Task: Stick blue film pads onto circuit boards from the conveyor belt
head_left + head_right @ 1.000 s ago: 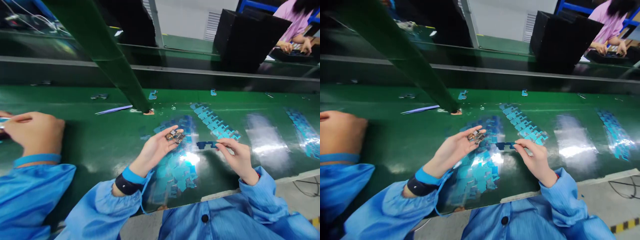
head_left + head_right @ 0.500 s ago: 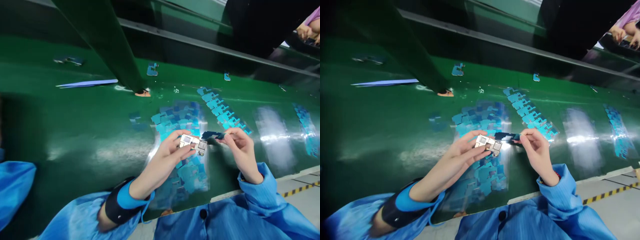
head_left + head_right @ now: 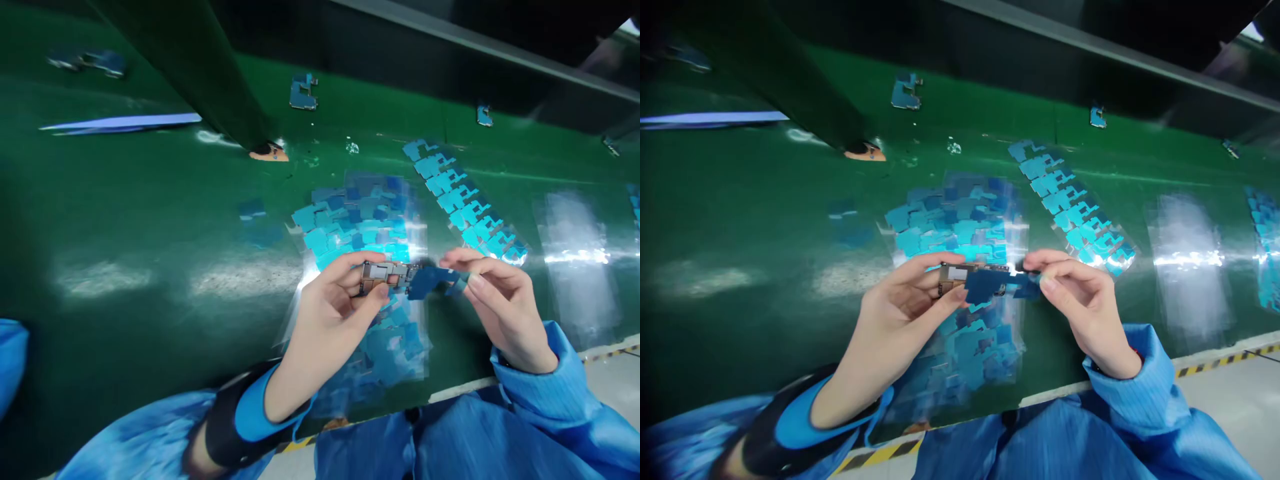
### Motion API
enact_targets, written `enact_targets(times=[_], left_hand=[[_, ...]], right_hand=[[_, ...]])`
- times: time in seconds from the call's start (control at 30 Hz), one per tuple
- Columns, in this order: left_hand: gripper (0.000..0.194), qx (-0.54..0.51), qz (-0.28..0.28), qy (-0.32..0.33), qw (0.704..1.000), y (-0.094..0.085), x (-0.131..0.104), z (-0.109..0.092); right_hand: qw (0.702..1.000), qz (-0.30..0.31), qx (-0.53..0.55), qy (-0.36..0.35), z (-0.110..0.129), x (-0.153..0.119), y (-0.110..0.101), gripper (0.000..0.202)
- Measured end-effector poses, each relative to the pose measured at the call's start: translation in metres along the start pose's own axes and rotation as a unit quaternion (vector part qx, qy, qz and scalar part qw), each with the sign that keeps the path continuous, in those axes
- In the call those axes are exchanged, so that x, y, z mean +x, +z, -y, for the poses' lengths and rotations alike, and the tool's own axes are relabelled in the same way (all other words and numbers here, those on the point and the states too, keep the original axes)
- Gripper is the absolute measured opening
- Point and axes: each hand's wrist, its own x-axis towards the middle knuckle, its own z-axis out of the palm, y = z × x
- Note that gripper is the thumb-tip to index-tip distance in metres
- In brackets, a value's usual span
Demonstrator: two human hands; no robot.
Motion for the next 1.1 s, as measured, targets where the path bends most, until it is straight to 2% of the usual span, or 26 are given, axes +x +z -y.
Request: enact_targets(times=[0.07, 0.17, 0.27, 0.4, 0.6, 0.83, 1.1], left_hand=[[0.019, -0.027, 0.021, -0.012, 0.999, -0.002, 0.000, 0.002], [0.018, -0.048, 0.030, -0.022, 0.998, -0.005, -0.001, 0.006], [0.020, -0.054, 0.029, -0.025, 0.998, -0.006, -0.001, 0.009], [0.022, -0.070, 0.040, -0.033, 0.996, -0.004, -0.001, 0.006], [0.034, -0.095, 0.079, -0.060, 0.991, -0.003, -0.003, 0.000], [0.031, -0.081, 0.078, -0.051, 0.992, 0.000, -0.008, 0.002], [0.032, -0.044, 0.067, -0.028, 0.996, -0.002, -0.010, 0.004]], right_hand=[[0.995, -0.042, -0.069, -0.051, -0.001, -0.002, 0.002, 0.010], [0.965, -0.115, -0.186, -0.146, -0.002, -0.006, 0.005, 0.016], [0.939, -0.140, -0.248, -0.195, -0.001, -0.007, 0.009, 0.019], [0.960, -0.133, -0.213, -0.122, 0.000, -0.003, 0.010, 0.011], [0.986, -0.075, -0.144, -0.043, -0.004, 0.003, 0.006, 0.006], [0.991, -0.063, -0.116, -0.031, -0.004, 0.003, 0.009, 0.009], [0.983, -0.086, -0.154, -0.043, 0.002, 0.003, 0.014, 0.015]])
